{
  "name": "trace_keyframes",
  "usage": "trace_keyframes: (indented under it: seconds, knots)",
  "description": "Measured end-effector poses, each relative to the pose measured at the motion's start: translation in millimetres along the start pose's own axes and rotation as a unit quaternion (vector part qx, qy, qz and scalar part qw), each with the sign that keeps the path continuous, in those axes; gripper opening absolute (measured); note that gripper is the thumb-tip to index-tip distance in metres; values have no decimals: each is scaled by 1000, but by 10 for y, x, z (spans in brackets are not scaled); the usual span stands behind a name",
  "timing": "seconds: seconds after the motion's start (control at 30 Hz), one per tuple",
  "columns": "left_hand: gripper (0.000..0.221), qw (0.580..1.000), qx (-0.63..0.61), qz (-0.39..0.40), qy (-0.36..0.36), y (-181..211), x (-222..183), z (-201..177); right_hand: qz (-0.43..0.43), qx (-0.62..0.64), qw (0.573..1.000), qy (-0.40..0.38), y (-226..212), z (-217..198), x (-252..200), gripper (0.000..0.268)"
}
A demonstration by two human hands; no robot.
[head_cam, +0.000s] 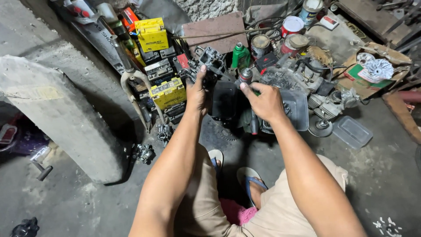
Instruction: A person reassembles a motorcycle carburetor by installing the slide and needle, then securing the top cap with a screwdriver.
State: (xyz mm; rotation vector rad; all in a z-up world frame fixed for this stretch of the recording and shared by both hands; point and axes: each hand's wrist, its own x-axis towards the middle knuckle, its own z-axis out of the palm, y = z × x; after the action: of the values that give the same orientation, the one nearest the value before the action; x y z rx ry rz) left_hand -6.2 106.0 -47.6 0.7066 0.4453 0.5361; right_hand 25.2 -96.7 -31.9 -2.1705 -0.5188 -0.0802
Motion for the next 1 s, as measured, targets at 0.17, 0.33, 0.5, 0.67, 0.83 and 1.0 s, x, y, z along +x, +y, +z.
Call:
trace_keyframes:
  seconds: [0.17, 0.33, 0.5, 0.67, 0.83, 1.0]
  knots:
    - [101, 1000, -21, -11, 7, 74, -125, 89, -4, -2, 1000, 22, 136, 104, 46, 38]
    - [107, 1000, -13, -20, 2, 87, -86, 65, 7, 4, 999, 33, 22, 44, 42, 37]
    - [105, 999, -32, -24, 4, 206, -127, 168, 3, 9, 1000, 12, 56, 118, 38, 35]
    - [106, 999, -36, -25, 16, 61, -39, -3, -2, 34, 999, -1, -48, 159, -3, 33]
    - [113, 998, -54, -26, 6, 250, -282, 247, -17, 21, 1000, 4, -14, 244, 11, 34]
    - [105, 996, -69, -53, 10, 449, -549, 496, -43, 20, 999, 12, 147, 345, 24, 29]
